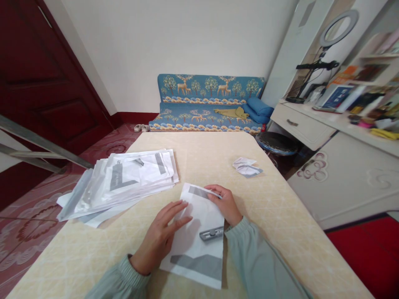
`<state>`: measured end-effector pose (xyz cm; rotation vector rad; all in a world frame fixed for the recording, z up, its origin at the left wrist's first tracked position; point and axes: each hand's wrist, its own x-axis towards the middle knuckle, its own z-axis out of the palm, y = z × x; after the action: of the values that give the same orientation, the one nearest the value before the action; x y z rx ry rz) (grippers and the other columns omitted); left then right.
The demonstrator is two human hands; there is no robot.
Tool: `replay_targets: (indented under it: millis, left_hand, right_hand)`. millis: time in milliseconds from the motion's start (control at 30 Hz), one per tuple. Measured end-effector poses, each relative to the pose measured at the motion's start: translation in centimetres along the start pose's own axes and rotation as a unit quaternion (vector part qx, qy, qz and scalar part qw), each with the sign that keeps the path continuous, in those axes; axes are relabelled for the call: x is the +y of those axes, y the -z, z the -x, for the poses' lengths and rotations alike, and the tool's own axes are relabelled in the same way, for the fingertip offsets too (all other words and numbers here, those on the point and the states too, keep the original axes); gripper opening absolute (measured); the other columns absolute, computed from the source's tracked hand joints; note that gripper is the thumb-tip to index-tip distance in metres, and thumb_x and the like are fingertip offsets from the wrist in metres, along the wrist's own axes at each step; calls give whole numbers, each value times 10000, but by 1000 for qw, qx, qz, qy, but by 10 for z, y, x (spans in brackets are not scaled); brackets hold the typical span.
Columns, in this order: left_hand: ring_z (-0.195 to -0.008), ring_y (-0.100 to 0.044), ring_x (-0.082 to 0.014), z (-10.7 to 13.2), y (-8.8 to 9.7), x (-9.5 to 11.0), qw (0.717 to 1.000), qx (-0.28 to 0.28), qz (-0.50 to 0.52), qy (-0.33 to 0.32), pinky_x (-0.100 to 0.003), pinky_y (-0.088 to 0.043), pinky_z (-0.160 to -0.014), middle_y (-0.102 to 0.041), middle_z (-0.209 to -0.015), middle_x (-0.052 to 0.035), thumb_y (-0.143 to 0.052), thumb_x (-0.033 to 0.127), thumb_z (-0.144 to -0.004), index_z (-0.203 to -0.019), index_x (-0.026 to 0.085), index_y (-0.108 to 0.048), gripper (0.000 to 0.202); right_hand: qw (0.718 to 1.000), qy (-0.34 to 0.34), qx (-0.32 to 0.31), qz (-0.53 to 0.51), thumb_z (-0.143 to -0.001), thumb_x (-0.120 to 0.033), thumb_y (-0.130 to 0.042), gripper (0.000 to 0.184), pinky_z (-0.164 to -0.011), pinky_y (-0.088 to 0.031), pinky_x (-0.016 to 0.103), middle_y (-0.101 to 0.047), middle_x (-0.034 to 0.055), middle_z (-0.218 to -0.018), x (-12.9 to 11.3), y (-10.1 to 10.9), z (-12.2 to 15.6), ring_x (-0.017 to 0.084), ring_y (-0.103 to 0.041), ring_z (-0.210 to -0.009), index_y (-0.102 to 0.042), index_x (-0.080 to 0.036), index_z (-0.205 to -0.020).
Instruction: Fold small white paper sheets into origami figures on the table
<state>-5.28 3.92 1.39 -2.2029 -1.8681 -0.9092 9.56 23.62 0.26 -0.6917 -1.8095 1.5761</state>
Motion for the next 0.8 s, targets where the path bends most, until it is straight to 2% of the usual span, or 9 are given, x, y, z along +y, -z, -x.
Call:
replay_targets:
  millis: [67,133,233,333,433,533,667,733,800]
  left_hand:
    - [-1385,-291,-250,0,-1,-1,1000,17,-11,16,-506,-370,-1078,-356,-1481,-70,-368,-38,-815,-1315,298,-490,615]
    - [-1397,-260,-272,-2,-5,1,1000,10,-28,7,-527,-353,-1080,-299,-1511,-63,-396,-21,-825,-1345,323,-455,627]
    - [-1405,-235,-286,-3,-9,2,997,-28,-64,-26,-554,-319,-1090,-293,-1516,-38,-411,-14,-834,-1362,364,-429,650]
    - [-1415,-204,-295,-2,-9,-3,995,-46,-93,-13,-557,-294,-1101,-258,-1532,-38,-385,-52,-810,-1377,355,-416,699]
    - [-1423,-175,-295,0,-8,-11,995,-20,-96,24,-542,-296,-1105,-223,-1541,-51,-362,-81,-788,-1386,325,-410,724]
    - [-1426,-166,-290,-2,-7,-12,996,1,-84,27,-541,-299,-1101,-203,-1546,-50,-373,-73,-800,-1372,326,-426,700]
    - [-1421,-188,-295,-9,-4,0,995,-56,-69,-54,-565,-261,-1108,-207,-1553,-12,-472,74,-877,-1328,389,-466,550]
    - [-1418,-205,-286,-12,-2,7,989,-90,-62,-99,-556,-248,-1118,-251,-1541,-2,-513,199,-905,-1327,393,-465,468]
    - [-1416,-223,-259,-13,-1,11,985,-104,-50,-131,-530,-239,-1133,-328,-1509,7,-495,252,-924,-1324,367,-476,416]
  right_hand:
    - [999,-24,-5,-27,-721,-281,-628,239,-767,-498,310,-718,49,-953,-1,1,1,201,-654,-878,-679,-190,-936]
    - [998,-38,-12,-45,-712,-298,-646,251,-733,-499,299,-719,48,-935,0,0,1,197,-655,-846,-683,-187,-934]
    - [996,-50,-6,-72,-694,-318,-677,271,-697,-492,288,-722,50,-908,1,1,2,193,-652,-804,-687,-181,-927]
    - [990,-70,23,-121,-669,-349,-710,332,-652,-478,272,-723,54,-889,3,5,1,180,-645,-744,-678,-171,-947]
    - [983,-91,35,-155,-648,-367,-733,386,-626,-466,258,-724,51,-870,4,9,-1,167,-638,-705,-669,-164,-970]
    - [988,-80,31,-131,-649,-376,-733,379,-660,-475,271,-725,61,-890,3,10,-1,180,-645,-746,-679,-160,-955]
    - [998,-27,42,-28,-701,-355,-678,289,-756,-491,302,-727,67,-916,-1,6,-2,197,-652,-837,-696,-166,-919]
    - [999,-13,45,11,-715,-331,-654,256,-760,-496,308,-730,63,-896,-1,4,-2,196,-655,-829,-702,-170,-908]
    - [998,-4,55,29,-713,-303,-646,220,-776,-494,314,-729,60,-880,1,5,-3,196,-653,-832,-709,-172,-878]
